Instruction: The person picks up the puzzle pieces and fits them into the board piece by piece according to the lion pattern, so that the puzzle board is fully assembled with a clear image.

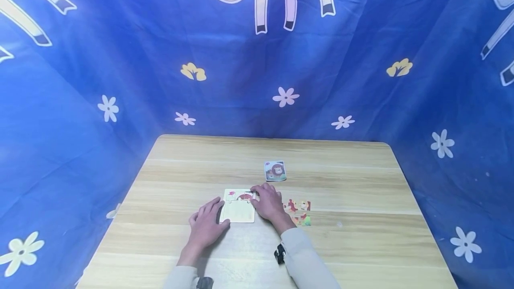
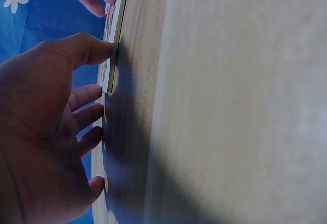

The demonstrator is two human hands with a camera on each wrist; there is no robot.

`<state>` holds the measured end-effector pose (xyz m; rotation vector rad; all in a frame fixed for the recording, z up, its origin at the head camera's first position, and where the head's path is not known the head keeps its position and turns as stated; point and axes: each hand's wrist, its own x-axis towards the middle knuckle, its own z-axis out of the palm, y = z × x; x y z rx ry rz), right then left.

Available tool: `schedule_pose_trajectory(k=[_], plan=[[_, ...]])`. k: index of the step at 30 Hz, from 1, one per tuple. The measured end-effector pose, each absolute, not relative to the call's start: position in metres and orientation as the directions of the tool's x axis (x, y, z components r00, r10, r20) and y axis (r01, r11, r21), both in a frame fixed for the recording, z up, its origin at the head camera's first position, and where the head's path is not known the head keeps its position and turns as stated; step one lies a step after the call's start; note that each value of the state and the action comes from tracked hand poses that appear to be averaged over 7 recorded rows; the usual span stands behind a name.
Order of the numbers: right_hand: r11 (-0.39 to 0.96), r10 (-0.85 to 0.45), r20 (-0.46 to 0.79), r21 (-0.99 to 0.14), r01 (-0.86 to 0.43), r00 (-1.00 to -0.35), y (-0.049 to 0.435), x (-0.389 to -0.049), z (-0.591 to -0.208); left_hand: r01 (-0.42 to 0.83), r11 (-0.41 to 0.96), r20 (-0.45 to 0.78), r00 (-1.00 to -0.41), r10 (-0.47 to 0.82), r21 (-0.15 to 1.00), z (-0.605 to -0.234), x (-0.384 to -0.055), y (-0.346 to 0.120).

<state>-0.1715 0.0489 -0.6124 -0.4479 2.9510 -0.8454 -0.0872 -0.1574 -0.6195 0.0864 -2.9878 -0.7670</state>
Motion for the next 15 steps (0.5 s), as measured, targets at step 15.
schedule_pose_trajectory(k=[15], plan=[[0.847,-0.271,0.056,-0.461,-0.265,-0.961,0.0419,-0.1709,-0.6178,-0.041,0.876,0.038,-0.997,-0.068,0.481,-0.6224,-0.0885,-0.1577]])
